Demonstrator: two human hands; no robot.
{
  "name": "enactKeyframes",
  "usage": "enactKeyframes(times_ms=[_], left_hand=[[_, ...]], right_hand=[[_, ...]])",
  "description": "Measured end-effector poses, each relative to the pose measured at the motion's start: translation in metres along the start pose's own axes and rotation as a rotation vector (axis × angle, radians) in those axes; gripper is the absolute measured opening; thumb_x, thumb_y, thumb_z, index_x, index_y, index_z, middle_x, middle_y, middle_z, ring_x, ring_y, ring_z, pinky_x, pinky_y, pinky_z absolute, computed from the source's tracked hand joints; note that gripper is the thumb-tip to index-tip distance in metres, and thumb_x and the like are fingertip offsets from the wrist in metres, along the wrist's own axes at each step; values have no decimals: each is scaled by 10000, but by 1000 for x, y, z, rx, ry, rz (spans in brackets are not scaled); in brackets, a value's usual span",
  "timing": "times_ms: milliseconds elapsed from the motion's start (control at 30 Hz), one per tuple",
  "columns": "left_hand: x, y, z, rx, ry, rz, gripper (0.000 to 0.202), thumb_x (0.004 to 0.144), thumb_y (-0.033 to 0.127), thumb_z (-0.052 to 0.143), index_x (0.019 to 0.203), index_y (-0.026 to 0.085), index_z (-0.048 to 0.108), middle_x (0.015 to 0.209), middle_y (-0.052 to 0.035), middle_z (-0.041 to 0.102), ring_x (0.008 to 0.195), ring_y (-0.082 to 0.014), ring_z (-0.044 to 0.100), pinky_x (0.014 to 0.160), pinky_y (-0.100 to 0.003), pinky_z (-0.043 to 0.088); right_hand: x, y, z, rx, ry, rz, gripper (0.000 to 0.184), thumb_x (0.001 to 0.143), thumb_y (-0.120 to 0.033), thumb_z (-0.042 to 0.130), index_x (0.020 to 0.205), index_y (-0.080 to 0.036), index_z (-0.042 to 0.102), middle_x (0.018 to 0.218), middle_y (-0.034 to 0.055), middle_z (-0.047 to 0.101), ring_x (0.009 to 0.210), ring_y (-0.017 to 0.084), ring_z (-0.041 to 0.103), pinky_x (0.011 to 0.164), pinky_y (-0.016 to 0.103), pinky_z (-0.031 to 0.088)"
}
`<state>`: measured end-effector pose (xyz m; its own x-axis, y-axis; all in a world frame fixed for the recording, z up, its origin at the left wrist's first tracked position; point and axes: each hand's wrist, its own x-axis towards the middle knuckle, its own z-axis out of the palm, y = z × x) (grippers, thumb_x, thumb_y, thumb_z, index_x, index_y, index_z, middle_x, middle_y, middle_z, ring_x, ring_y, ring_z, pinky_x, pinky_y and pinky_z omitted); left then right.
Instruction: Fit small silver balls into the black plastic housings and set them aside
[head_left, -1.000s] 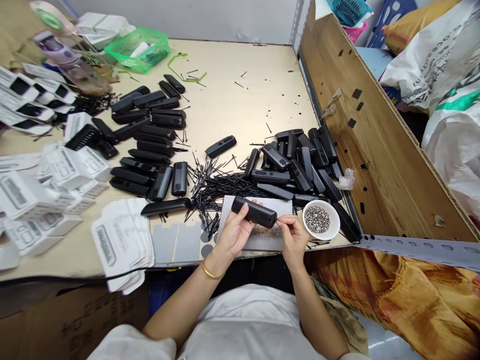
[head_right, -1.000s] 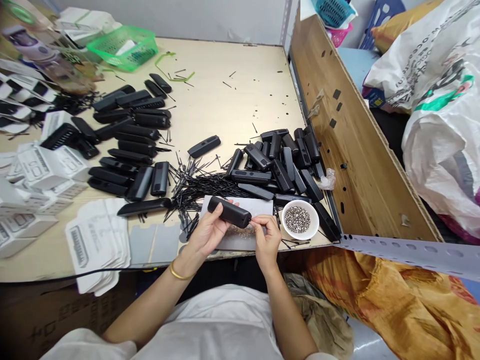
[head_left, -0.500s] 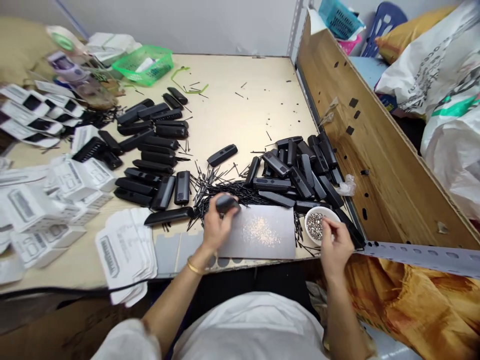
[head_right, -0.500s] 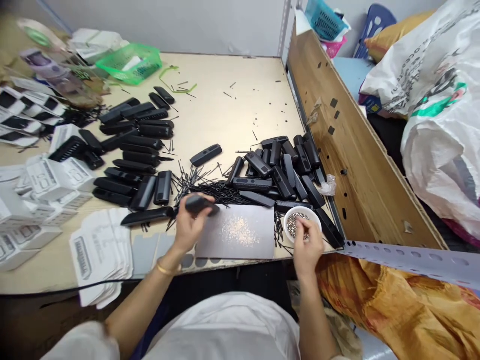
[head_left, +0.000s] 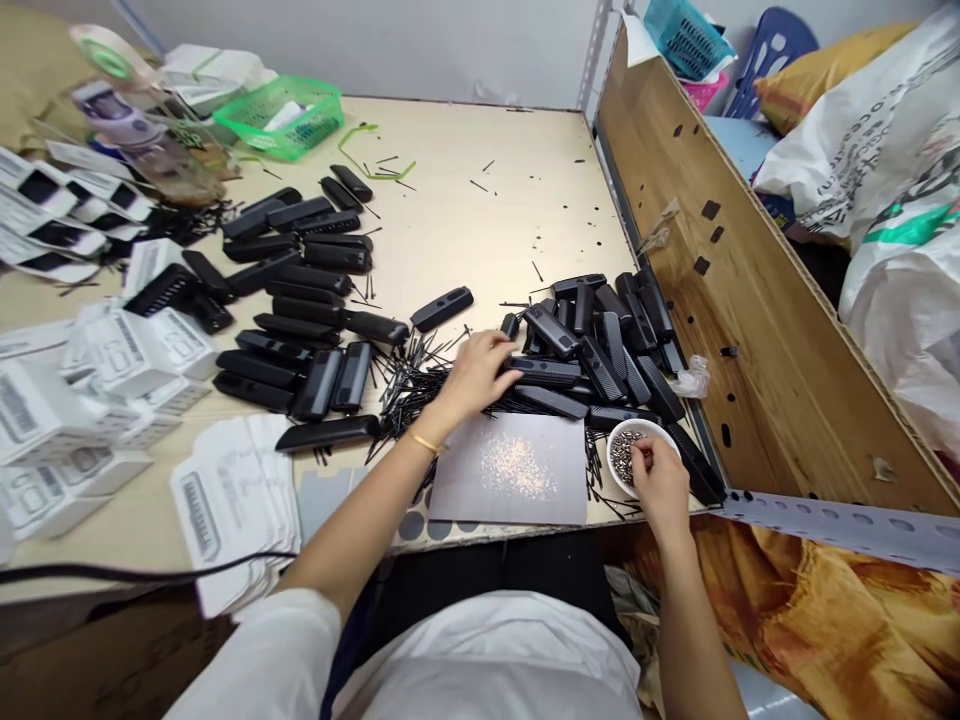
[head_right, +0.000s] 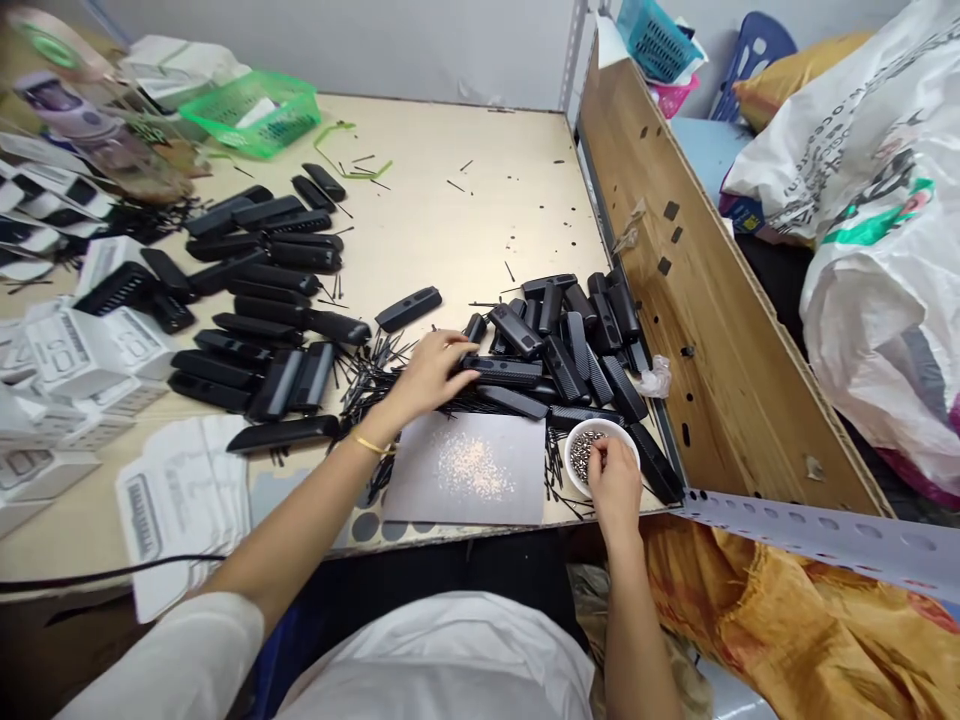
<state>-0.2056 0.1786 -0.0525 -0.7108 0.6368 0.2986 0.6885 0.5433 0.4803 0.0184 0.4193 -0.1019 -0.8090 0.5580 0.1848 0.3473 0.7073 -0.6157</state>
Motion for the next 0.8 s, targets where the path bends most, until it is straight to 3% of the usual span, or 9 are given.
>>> enactKeyframes(times_ms=[100, 200, 267, 333, 467, 533, 600, 700, 800], left_hand=[[28, 20, 27, 22, -308, 80, 429, 845, 258, 614, 1252, 127, 578, 1192, -153, 561, 1126, -299, 499, 974, -452, 380], [42, 24, 25, 75, -399, 81, 472, 755, 188, 684, 1211, 102, 603, 1123, -160, 559, 1084, -314, 496, 928, -429, 402], [38, 25, 15, 58, -327, 61, 445, 678, 117, 713, 1117, 107, 636, 1103, -148, 547, 1048, -301, 497, 911, -420, 411], [23, 31, 6, -102, -188, -43, 419, 646, 91, 719, 1055, 123, 631, 1079, -122, 551, 1005, -271, 514, 903, -416, 423], [-20, 58, 2, -979, 124, -485, 440, 641, 211, 784, 1025, 145, 579, 1005, -72, 612, 942, -199, 581, 888, -362, 471], [-39, 73, 5, -1421, 218, -699, 406, 662, 257, 793, 990, 143, 583, 1008, -69, 642, 938, -184, 611, 876, -340, 495], [-51, 83, 8, -1700, 294, -869, 303, 735, 260, 753, 968, 142, 599, 1018, -64, 661, 936, -170, 630, 873, -329, 510], [-60, 92, 9, -1878, 356, -1029, 112, 876, 218, 611, 949, 132, 617, 1002, -58, 677, 911, -146, 647, 868, -313, 524], [-64, 98, 9, -1910, 328, -1075, 120, 929, 187, 523, 917, 111, 615, 977, -73, 681, 881, -148, 657, 856, -323, 536]], right_hand=[[-7, -15, -2, 330, 7, 90, 375, 817, -482, 541, 841, -111, 595, 825, 86, 598, 699, 130, 537, 682, 247, 452], [-16, -35, 0, 682, -9, 139, 367, 775, -457, 663, 829, -102, 588, 869, 88, 605, 790, 134, 588, 724, 234, 495], [-19, -46, 3, 820, -22, 143, 346, 764, -423, 698, 853, -104, 599, 872, 81, 606, 800, 128, 593, 741, 235, 507], [-21, -54, 6, 877, -49, 137, 328, 781, -406, 696, 907, -112, 625, 894, 78, 607, 802, 121, 592, 746, 235, 511], [-24, -69, 17, 850, -93, 66, 266, 833, -384, 651, 896, -126, 667, 911, 78, 598, 845, 124, 578, 763, 232, 498], [-27, -77, 25, 829, -104, 26, 234, 848, -363, 637, 880, -134, 677, 906, 73, 594, 856, 122, 567, 765, 225, 486], [-32, -86, 32, 836, -108, 22, 219, 856, -349, 631, 885, -136, 679, 907, 70, 595, 854, 119, 563, 763, 218, 478], [-39, -96, 39, 868, -67, 69, 237, 858, -354, 634, 897, -123, 665, 889, 65, 597, 816, 112, 570, 743, 215, 481], [-42, -103, 41, 840, 1, 57, 230, 873, -346, 624, 896, -118, 648, 879, 61, 599, 804, 112, 575, 727, 215, 479]])
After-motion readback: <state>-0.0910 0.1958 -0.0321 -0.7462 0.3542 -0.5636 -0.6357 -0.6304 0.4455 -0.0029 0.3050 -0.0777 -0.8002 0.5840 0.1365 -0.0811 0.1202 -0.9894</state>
